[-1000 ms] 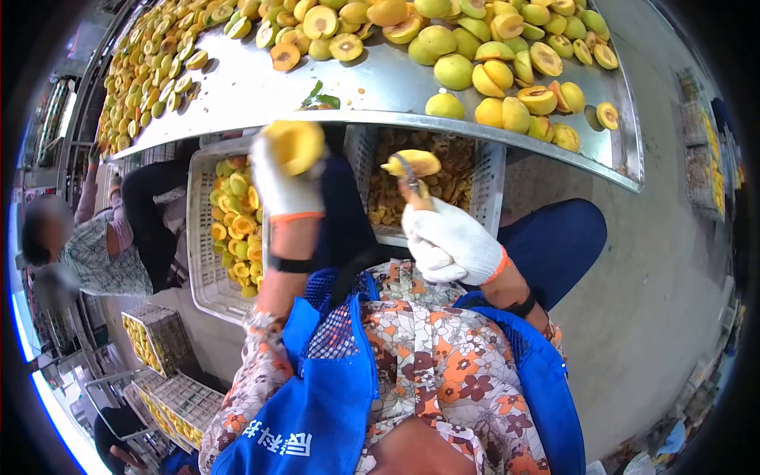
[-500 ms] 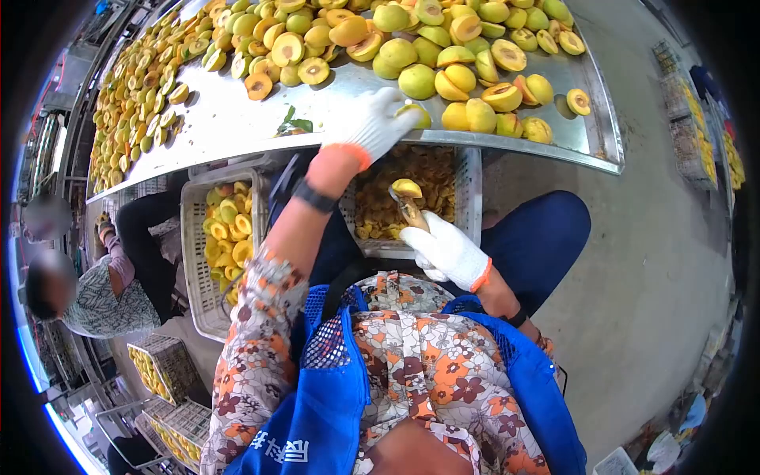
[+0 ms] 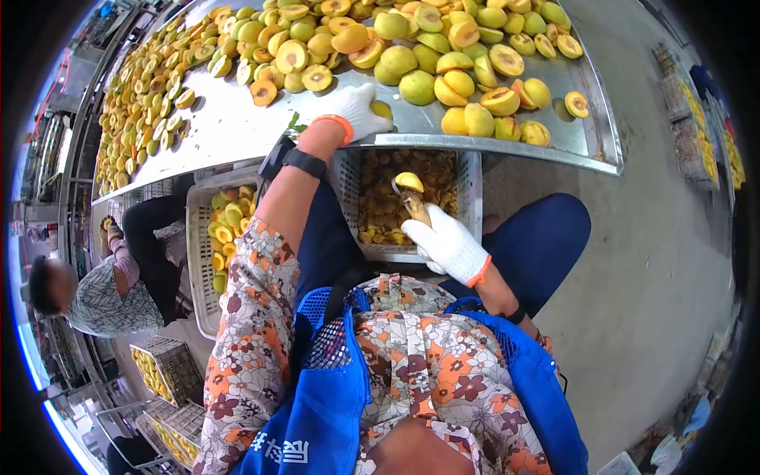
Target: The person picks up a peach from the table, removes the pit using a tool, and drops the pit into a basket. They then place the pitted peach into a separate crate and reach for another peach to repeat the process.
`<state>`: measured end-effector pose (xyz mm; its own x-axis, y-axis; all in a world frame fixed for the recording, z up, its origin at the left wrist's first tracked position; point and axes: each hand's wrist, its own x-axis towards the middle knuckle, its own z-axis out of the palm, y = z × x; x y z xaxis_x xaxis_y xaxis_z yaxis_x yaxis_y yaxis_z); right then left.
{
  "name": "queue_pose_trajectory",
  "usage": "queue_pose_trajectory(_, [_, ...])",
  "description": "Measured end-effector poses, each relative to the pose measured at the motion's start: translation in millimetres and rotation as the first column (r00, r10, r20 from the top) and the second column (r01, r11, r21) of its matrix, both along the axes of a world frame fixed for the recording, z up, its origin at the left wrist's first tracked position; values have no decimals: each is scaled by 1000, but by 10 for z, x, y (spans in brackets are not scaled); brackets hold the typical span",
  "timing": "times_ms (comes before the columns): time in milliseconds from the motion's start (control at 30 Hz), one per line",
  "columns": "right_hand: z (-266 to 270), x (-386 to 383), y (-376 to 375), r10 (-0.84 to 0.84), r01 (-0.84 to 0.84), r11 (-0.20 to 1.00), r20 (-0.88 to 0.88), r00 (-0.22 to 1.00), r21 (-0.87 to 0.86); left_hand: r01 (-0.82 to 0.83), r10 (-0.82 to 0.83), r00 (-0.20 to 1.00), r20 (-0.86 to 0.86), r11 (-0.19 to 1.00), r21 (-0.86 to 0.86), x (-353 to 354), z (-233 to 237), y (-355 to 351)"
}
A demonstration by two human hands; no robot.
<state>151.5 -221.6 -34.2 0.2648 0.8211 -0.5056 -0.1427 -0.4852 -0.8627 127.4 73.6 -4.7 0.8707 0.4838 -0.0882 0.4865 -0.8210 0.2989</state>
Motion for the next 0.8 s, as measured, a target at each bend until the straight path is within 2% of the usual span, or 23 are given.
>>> queue_pose_trajectory(67, [-131, -60, 18, 18, -33, 988, 99, 995, 149, -47, 45, 997, -66, 999, -27, -4, 98, -55])
queue_pose_trajectory(100, [-147, 7, -46, 101, -201, 938, 333, 938, 282, -117, 117, 993, -12, 993, -30, -62, 191, -152])
queue_pose_trajectory(133, [-43, 3, -23, 102, -202, 937, 333, 937, 283, -119, 118, 993, -12, 993, -28, -143, 195, -175])
queue_pose_trajectory(167, [94, 9, -33, 27, -61, 981, 180, 983, 185, -60, 88, 962, 260, 992, -111, -228, 178, -188])
queue_pose_trajectory(200, [178, 2, -57, -70, 68, 996, 32, 997, 56, 18, 79, 855, 512, 983, -183, -326, 144, -233])
queue_pose_trajectory(233, [172, -13, -84, -111, 103, 986, 53, 992, 129, 84, 173, 764, 621, 928, -362, -428, 167, -326])
queue_pose_trajectory(267, [215, -16, -90, -112, 105, 987, 51, 992, 119, 138, 352, 753, 556, 742, -656, -551, 195, -431])
queue_pose_trajectory(333, [377, -32, -63, -91, 98, 959, -38, 995, 267, 294, 443, 749, 492, 443, -847, -791, 190, -698])
queue_pose_trajectory(400, [373, -41, 9, -53, 66, 952, -52, 997, 297, 410, 508, 708, 490, 269, -871, -873, 182, -1009])
queue_pose_trajectory(433, [320, -44, 50, -58, 57, 960, -2, 998, 274, 419, 511, 713, 481, 240, -876, -920, 132, -1081])
queue_pose_trajectory(467, [292, -53, 95, -64, 49, 966, 50, 997, 255, 401, 606, 657, 448, 222, -889, -918, 112, -1170])
queue_pose_trajectory(500, [375, -81, 145, -132, 155, 975, -147, 980, 157, 413, 632, 674, 383, 108, -904, -975, 134, -1167])
queue_pose_trajectory(533, [377, -102, 138, -124, 147, 977, -150, 981, 152, 419, 654, 690, 311, -10, -908, -1041, 163, -1166])
queue_pose_trajectory(567, [374, -125, 123, -125, 141, 974, -103, 987, 177, 416, 659, 687, 306, -11, -909, -1063, 187, -1182])
queue_pose_trajectory(600, [378, -130, 121, -127, 135, 970, -51, 991, 204, 424, 653, 675, 343, 37, -905, -1057, 210, -1198])
queue_pose_trajectory(633, [411, -159, 132, -104, 88, 976, 72, 992, 200, 428, 647, 664, 375, 82, -900, -1059, 206, -1228])
queue_pose_trajectory(667, [392, -199, 149, -103, 88, 977, 70, 992, 195, 426, 649, 665, 370, 78, -902, -1062, 192, -1256])
queue_pose_trajectory(733, [350, -229, 203, -93, 39, 979, 269, 959, 198, 420, 684, 632, 364, 93, -903, -1026, 173, -1278])
queue_pose_trajectory(767, [373, -236, 214, -78, 27, 986, 303, 950, 166, 421, 685, 632, 364, 91, -902, -1026, 155, -1271])
queue_pose_trajectory(800, [361, -254, 224, -75, 26, 986, 303, 950, 164, 390, 653, 645, 397, 165, -906, -1030, 121, -1261])
